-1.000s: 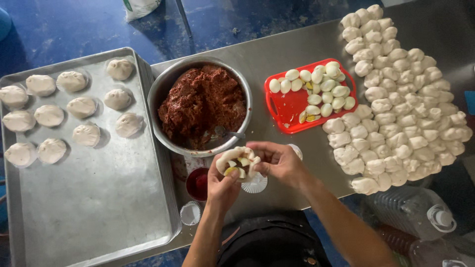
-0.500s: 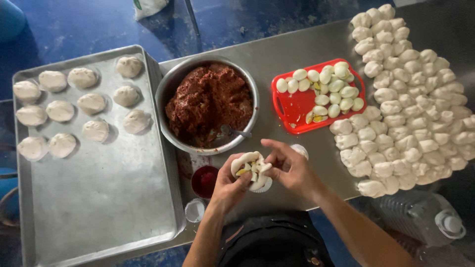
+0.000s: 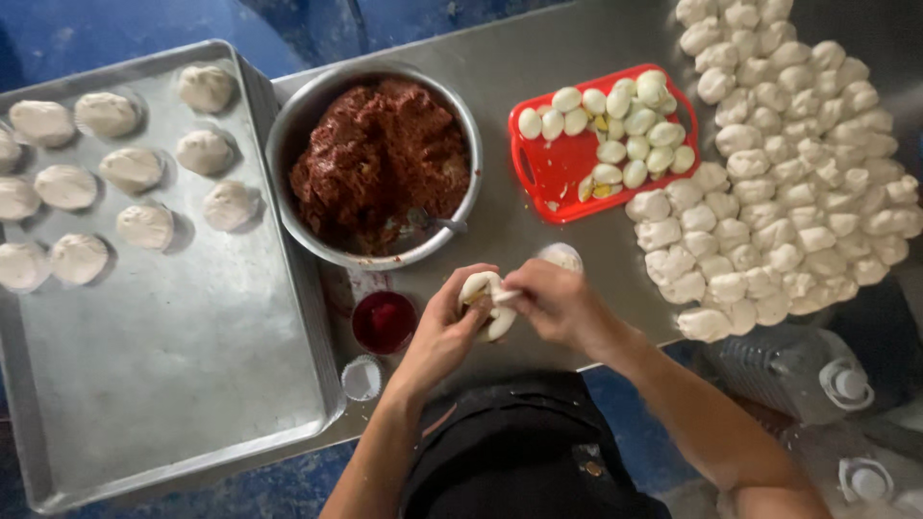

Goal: The person fills dough wrappers with a meat mixture and egg pieces, pinches the dough closed, and places them onto a tray.

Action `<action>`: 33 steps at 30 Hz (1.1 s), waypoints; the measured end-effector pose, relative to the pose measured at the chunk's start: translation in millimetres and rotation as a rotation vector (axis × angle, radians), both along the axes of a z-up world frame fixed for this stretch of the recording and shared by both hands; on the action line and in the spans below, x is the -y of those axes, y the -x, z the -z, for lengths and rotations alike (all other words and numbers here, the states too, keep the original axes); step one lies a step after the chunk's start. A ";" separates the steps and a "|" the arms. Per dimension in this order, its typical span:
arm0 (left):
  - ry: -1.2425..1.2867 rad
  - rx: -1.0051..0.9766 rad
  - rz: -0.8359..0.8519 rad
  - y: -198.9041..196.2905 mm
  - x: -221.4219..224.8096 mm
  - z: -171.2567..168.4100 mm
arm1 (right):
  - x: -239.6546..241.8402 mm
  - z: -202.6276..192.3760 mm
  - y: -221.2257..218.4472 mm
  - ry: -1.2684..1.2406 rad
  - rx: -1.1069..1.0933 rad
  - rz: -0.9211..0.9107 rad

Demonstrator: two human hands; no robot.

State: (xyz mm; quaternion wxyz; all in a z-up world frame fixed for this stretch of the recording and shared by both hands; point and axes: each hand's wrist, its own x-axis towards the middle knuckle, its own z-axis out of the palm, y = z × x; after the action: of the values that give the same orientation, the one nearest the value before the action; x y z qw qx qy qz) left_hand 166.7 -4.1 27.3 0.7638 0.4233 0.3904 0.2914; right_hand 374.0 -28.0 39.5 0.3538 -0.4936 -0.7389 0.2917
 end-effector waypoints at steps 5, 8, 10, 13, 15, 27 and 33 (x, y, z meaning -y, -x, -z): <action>-0.171 -0.102 0.104 -7.7 -6.9 -2.0 | 2.9 1.0 -0.7 0.026 -0.075 0.000; -0.153 -0.079 0.006 -5.2 1.1 10.8 | 9.4 11.6 -2.7 0.200 -0.086 0.079; -0.049 0.075 -0.104 -2.9 -1.0 23.3 | 7.1 18.7 -7.3 0.119 -0.007 0.105; 0.180 0.459 -0.206 3.8 5.6 37.7 | 13.5 24.1 -4.2 -0.120 0.020 0.155; 0.166 0.328 -0.320 -4.0 13.2 37.4 | 17.6 20.7 5.9 0.117 -0.142 0.210; -0.255 -0.039 -0.158 -5.0 27.7 4.4 | 22.0 2.9 9.0 0.116 -0.108 0.084; -0.101 0.276 -0.195 0.5 25.5 11.3 | 26.1 10.1 12.8 0.013 0.025 0.218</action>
State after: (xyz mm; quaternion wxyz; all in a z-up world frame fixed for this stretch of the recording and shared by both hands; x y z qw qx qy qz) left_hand 166.2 -29.6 16.0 0.7560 0.3774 0.3057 0.4389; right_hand 361.2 -54.1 29.4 0.3711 -0.5768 -0.6834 0.2500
